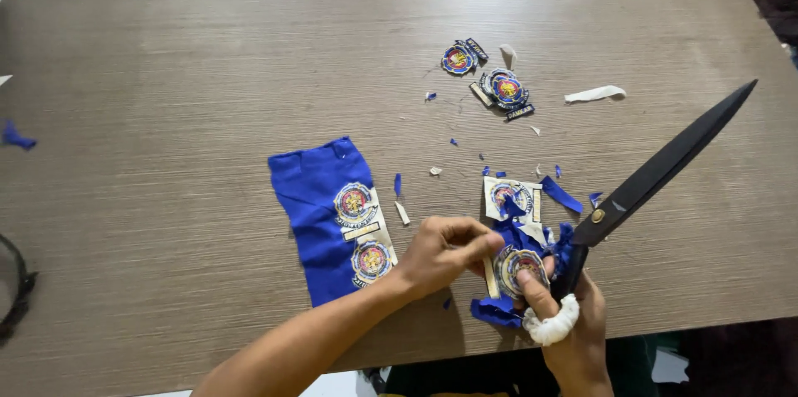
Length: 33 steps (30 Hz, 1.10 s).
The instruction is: Cutting out embroidered patches from a blue fabric strip using scissors.
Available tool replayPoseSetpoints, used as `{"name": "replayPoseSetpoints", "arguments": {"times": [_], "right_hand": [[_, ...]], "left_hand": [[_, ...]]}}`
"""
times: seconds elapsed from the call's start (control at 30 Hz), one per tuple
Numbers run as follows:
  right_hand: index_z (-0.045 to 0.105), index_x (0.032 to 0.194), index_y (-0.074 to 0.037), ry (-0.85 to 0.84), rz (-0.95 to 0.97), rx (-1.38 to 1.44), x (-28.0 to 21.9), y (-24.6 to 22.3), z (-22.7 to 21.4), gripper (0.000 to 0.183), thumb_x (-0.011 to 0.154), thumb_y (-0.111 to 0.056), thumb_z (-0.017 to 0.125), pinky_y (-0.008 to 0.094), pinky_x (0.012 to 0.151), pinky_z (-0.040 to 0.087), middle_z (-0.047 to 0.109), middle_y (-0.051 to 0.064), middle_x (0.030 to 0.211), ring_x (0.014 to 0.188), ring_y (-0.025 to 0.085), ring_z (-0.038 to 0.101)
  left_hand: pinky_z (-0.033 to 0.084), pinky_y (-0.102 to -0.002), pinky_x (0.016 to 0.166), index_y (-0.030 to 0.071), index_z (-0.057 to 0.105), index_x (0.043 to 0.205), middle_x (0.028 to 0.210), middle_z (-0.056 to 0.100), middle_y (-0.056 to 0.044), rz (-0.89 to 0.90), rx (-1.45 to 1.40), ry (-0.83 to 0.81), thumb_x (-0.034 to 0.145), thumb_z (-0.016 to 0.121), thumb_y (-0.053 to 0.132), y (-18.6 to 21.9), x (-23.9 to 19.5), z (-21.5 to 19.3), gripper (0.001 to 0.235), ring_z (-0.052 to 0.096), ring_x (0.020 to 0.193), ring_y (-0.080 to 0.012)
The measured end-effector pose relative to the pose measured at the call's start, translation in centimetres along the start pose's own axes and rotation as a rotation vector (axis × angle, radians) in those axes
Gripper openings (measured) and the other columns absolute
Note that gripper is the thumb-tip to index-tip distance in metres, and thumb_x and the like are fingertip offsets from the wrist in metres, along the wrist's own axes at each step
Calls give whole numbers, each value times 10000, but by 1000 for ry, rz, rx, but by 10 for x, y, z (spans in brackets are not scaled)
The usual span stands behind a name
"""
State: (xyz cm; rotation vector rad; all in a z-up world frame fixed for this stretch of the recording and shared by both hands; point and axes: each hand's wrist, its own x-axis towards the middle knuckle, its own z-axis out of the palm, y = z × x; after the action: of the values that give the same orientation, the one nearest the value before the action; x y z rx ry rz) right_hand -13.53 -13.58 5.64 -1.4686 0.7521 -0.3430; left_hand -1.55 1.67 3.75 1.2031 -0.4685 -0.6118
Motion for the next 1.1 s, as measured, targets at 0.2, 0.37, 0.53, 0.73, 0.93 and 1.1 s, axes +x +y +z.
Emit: {"name": "replayPoseSetpoints", "arguments": {"times": [0.2,0.37,0.53,0.73,0.93,1.1], "right_hand": [[521,950,-116,-1,95,85,-1,-8,-3,278,862,22,745,370,596,563,593,73,888,687,215,592],[603,924,-40,-34,-35,-66,-3,-24,-4,162,861,-33,752,370,626,538,649,110,848,701,238,633],[609,946,-58,52,22,109,3,-15,1,135,907,-48,737,351,600,517,668,107,850,662,233,613],[560,939,-146,210,-215,213,25,-23,-26,173,933,-100,727,269,543,495,711,116,893,592,143,600],[559,954,-126,163,-264,68,43,10,-89,360,1125,-440,599,268,463,389,508,38,716,565,149,515],[605,975,10,80,-113,-34,52,32,-99,309,962,-269,738,299,379,351,543,123,681,474,167,462]], "left_hand": [[391,-400,1225,19,229,1597,1646,322,-235,239,-11,73,980,464,-102,13,8,-13,671,360,1527,-327],[625,-359,919,37,558,1377,1219,677,-167,-83,-247,-189,875,771,118,-11,3,-5,551,652,1098,-217],[680,-292,754,-27,739,1141,943,767,-186,-129,-172,-216,864,800,106,-20,4,-7,314,749,767,-182],[671,-285,660,-43,744,1080,903,768,-180,-108,-147,-95,886,787,112,-7,3,-12,252,740,705,-189],[695,-426,771,-78,741,1073,898,745,-200,-207,-282,140,931,725,115,0,13,-9,241,749,791,-279],[671,-455,859,-111,696,1176,1048,758,-241,-158,-396,234,864,720,-42,-7,18,-9,321,754,935,-330]]}}
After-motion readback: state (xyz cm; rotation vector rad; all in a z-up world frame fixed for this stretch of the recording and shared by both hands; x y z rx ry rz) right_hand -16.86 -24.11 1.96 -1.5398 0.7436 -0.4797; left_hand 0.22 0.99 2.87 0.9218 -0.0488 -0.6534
